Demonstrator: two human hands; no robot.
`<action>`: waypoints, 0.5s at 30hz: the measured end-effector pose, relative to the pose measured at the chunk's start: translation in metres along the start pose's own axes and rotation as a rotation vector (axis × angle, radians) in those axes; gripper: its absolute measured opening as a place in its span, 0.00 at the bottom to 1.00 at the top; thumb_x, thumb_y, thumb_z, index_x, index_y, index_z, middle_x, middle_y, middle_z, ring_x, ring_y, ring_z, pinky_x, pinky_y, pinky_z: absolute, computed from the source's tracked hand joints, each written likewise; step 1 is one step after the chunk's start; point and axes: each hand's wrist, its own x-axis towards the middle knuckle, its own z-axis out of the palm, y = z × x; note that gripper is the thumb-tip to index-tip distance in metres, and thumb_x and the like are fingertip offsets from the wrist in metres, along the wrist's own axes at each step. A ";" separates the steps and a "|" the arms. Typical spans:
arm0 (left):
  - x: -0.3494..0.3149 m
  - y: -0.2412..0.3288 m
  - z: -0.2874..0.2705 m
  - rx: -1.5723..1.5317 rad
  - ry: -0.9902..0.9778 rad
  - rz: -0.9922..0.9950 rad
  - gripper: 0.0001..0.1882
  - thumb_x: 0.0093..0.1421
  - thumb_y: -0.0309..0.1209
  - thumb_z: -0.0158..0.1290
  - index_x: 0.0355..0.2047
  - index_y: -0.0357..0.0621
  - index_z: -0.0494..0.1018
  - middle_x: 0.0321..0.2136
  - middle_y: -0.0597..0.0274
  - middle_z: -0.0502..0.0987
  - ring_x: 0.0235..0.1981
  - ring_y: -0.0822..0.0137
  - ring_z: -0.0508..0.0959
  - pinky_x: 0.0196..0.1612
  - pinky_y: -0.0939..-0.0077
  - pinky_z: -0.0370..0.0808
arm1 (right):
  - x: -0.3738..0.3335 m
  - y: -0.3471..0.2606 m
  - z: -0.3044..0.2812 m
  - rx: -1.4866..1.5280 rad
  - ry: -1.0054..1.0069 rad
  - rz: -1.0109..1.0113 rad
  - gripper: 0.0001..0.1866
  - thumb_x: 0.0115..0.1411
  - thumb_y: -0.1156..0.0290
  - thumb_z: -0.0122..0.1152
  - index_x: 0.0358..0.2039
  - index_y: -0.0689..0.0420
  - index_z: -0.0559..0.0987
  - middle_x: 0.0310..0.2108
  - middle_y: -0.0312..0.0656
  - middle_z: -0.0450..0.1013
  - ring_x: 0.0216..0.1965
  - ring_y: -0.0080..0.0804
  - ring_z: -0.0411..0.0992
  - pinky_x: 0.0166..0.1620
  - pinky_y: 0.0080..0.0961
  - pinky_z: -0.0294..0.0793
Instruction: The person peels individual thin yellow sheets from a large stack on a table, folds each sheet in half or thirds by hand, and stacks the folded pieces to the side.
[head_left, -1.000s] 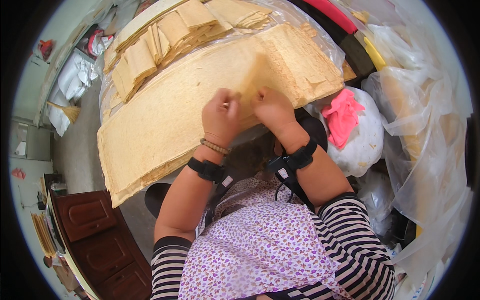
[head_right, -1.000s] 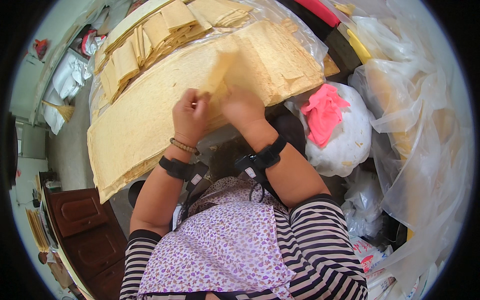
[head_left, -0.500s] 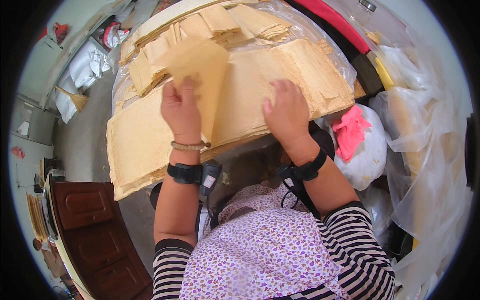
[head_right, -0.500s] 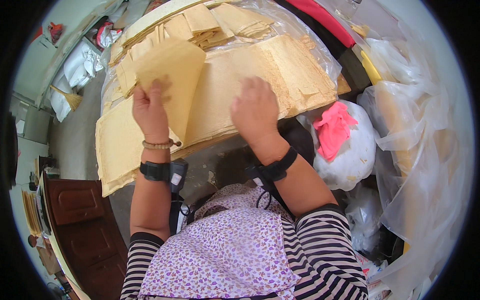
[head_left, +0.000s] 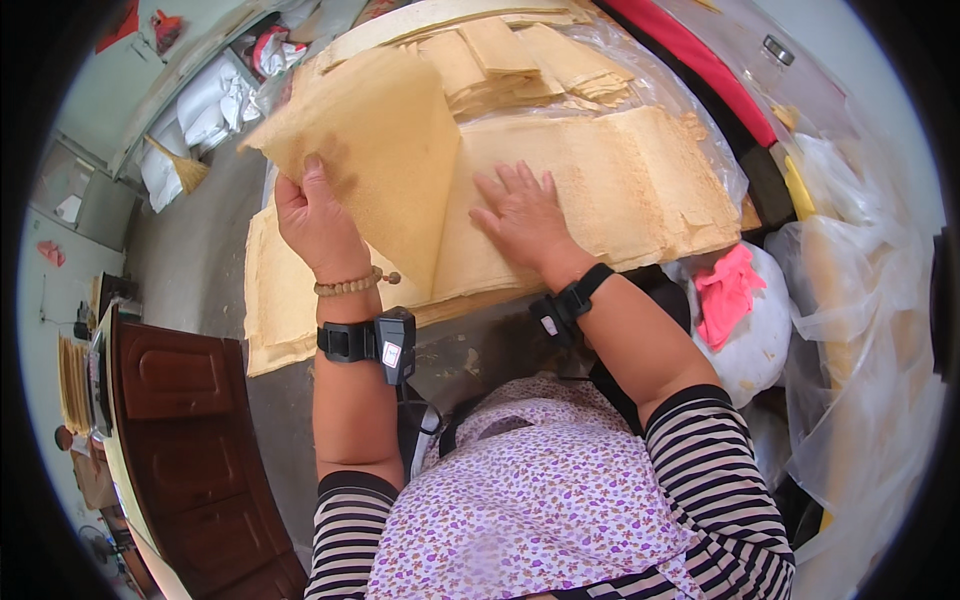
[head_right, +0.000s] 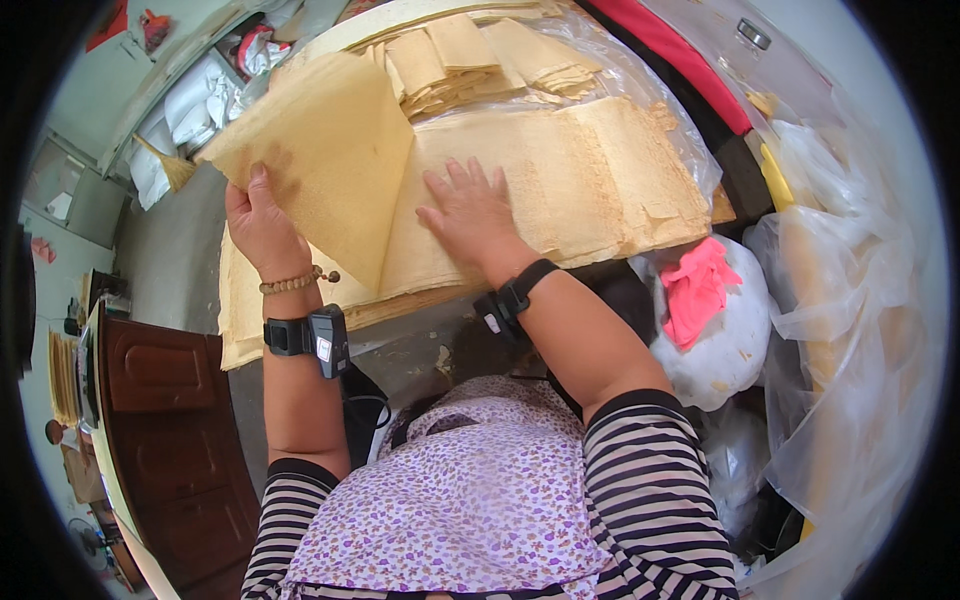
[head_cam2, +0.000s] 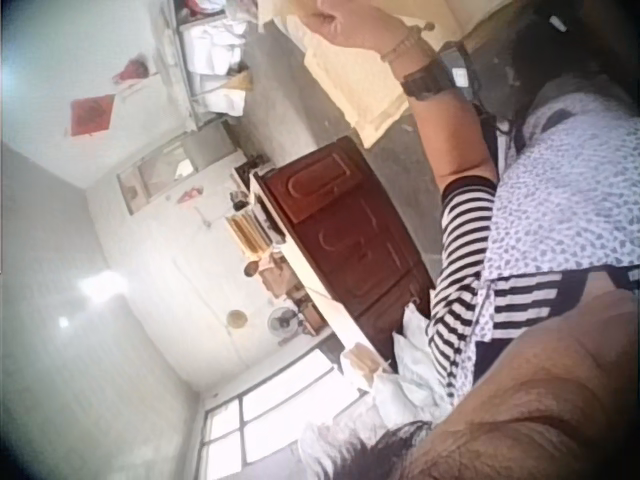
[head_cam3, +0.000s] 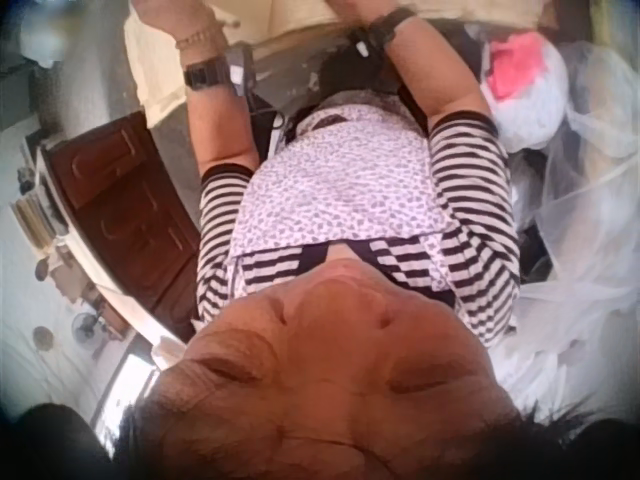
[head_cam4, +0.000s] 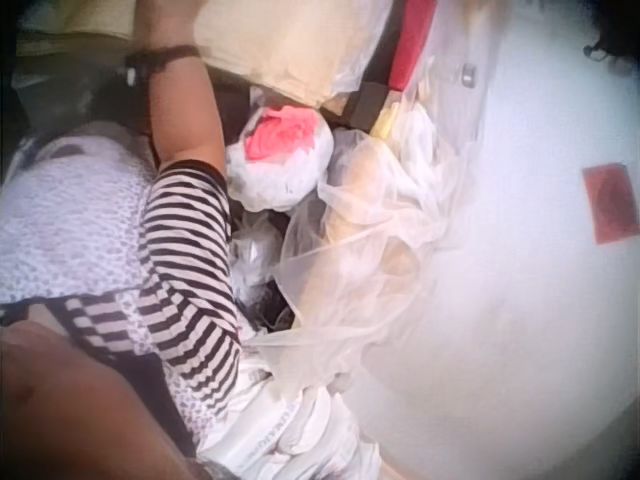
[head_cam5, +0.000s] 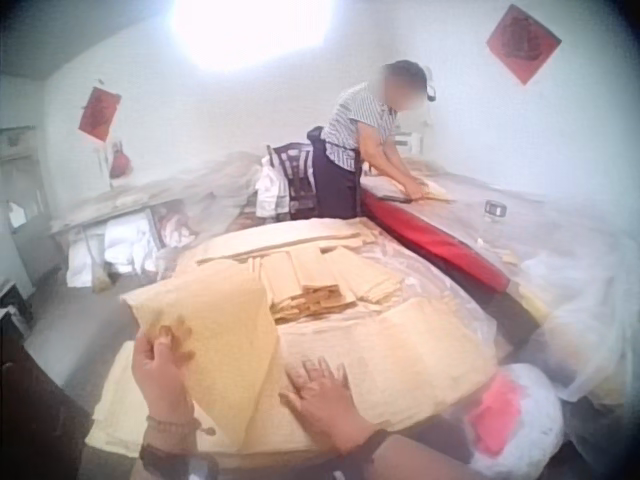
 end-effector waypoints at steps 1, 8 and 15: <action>0.002 0.000 -0.006 -0.004 0.027 0.040 0.11 0.69 0.29 0.52 0.48 0.37 0.75 0.41 0.64 0.80 0.39 0.74 0.79 0.42 0.78 0.78 | 0.000 -0.003 -0.003 -0.045 -0.058 0.011 0.32 0.66 0.44 0.48 0.67 0.44 0.66 0.70 0.47 0.57 0.72 0.51 0.49 0.70 0.60 0.42; 0.055 0.029 -0.056 -0.047 0.243 0.115 0.09 0.68 0.28 0.52 0.44 0.36 0.76 0.38 0.64 0.80 0.36 0.74 0.78 0.40 0.78 0.77 | 0.001 -0.004 -0.002 -0.141 -0.165 0.035 0.35 0.64 0.40 0.47 0.67 0.42 0.66 0.72 0.44 0.53 0.74 0.51 0.45 0.71 0.62 0.36; 0.091 0.056 -0.122 -0.110 0.215 0.172 0.10 0.67 0.28 0.52 0.46 0.37 0.75 0.42 0.59 0.81 0.41 0.65 0.82 0.43 0.69 0.82 | 0.000 -0.014 0.001 -0.127 -0.114 0.023 0.33 0.65 0.45 0.51 0.66 0.46 0.68 0.71 0.45 0.56 0.73 0.51 0.47 0.70 0.63 0.39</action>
